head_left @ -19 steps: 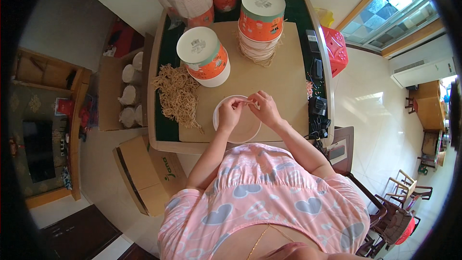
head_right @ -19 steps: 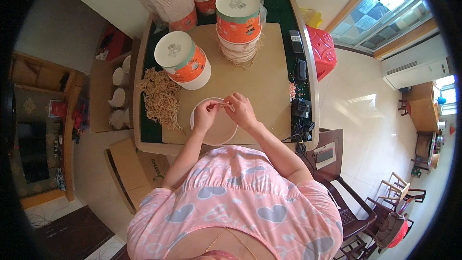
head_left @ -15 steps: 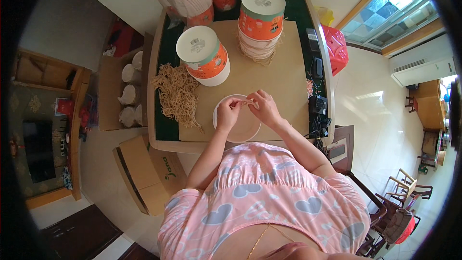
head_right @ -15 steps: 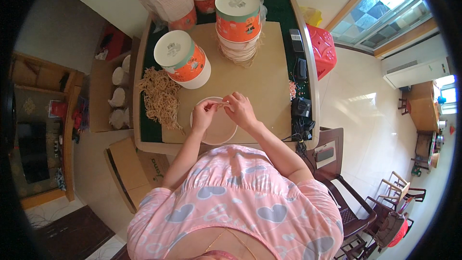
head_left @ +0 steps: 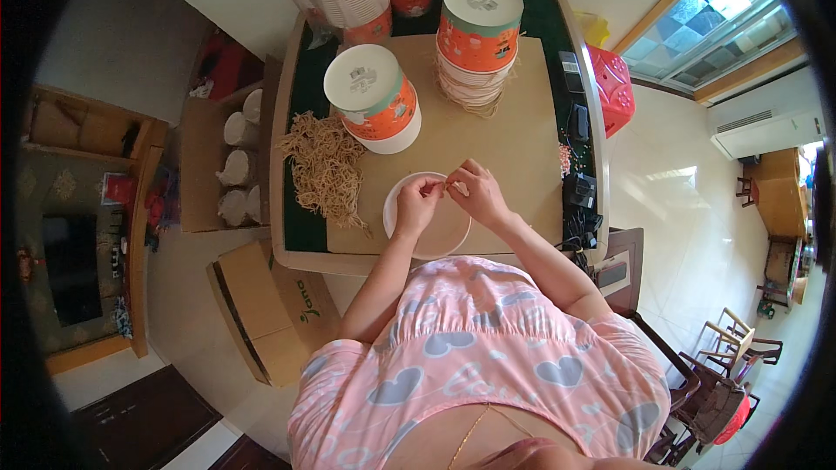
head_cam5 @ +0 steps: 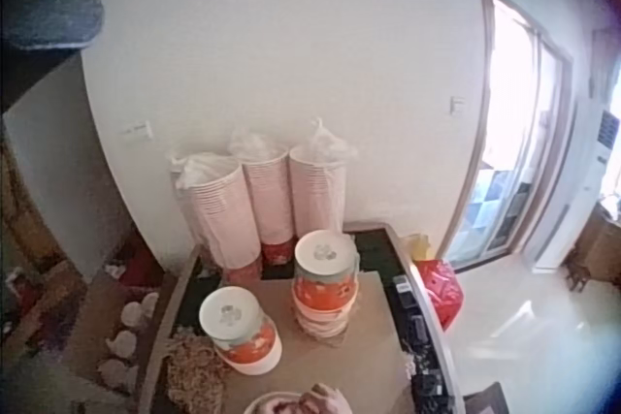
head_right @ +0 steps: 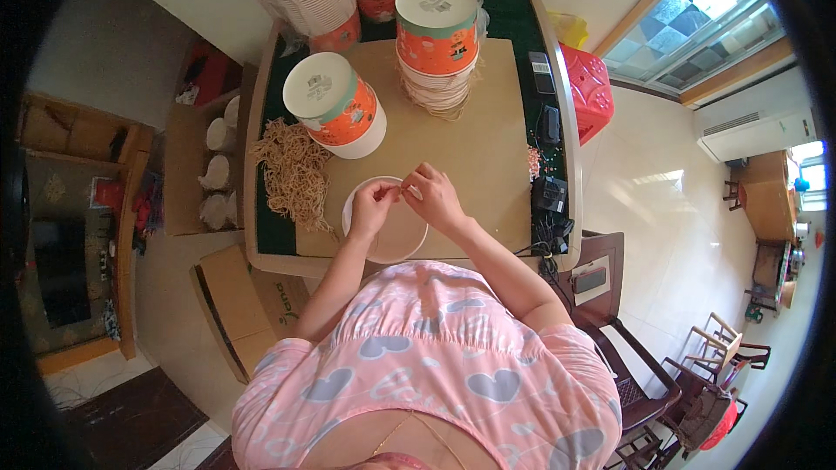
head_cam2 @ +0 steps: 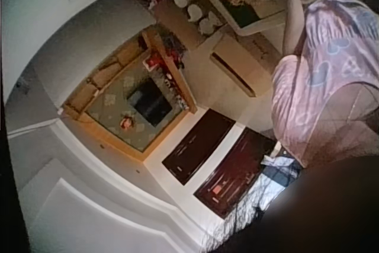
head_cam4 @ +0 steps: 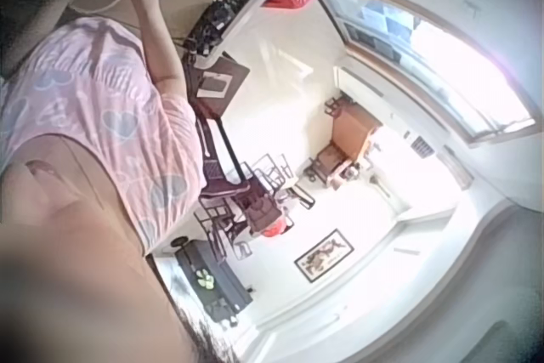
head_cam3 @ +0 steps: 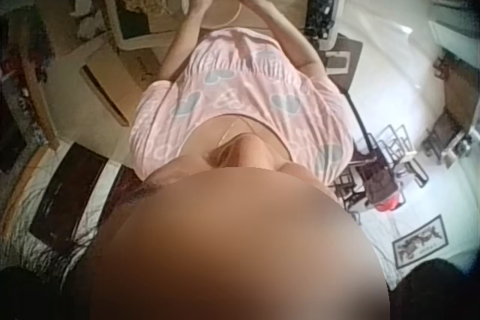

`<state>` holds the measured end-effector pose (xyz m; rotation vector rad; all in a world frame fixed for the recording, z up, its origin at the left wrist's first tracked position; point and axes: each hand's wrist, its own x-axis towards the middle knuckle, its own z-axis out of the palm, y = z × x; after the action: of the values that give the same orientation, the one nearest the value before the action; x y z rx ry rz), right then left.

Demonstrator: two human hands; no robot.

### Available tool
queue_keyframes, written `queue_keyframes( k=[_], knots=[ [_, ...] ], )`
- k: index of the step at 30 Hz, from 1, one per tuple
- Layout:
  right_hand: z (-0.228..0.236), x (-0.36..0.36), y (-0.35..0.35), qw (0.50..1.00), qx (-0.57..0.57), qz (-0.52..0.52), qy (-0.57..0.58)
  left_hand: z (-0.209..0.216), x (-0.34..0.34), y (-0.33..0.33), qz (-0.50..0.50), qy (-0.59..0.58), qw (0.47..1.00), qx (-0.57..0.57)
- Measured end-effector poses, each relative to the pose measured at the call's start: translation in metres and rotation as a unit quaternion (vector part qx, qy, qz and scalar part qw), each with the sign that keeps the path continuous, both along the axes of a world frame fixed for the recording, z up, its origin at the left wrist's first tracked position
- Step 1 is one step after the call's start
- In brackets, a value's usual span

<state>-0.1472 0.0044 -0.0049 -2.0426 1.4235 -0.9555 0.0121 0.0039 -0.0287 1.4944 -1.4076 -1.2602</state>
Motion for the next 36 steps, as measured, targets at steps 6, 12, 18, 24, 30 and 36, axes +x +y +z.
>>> queue_keyframes(
  k=[6, 12, 18, 24, 30, 36],
  knots=[
    [0.005, -0.008, 0.012, 0.987, 0.107, -0.040, -0.113, 0.008, -0.011, 0.008, -0.018, 0.050, 0.998, 0.023],
    [-0.001, -0.016, 0.025, 0.977, 0.116, -0.056, -0.169, 0.006, -0.020, 0.012, -0.032, 0.049, 0.997, 0.051],
    [-0.010, -0.016, 0.024, 0.974, 0.145, -0.048, -0.168, 0.001, -0.020, 0.011, -0.022, 0.043, 0.996, 0.078],
    [-0.005, -0.013, 0.023, 0.990, 0.084, -0.036, -0.108, 0.010, -0.023, 0.013, -0.034, -0.046, 0.997, -0.055],
    [-0.006, -0.013, 0.021, 0.991, 0.100, -0.027, -0.089, 0.005, -0.017, 0.014, -0.024, -0.077, 0.995, -0.052],
    [-0.011, -0.013, 0.019, 0.995, 0.068, -0.023, -0.072, 0.017, -0.020, 0.014, -0.024, -0.075, 0.994, -0.069]
  ],
)
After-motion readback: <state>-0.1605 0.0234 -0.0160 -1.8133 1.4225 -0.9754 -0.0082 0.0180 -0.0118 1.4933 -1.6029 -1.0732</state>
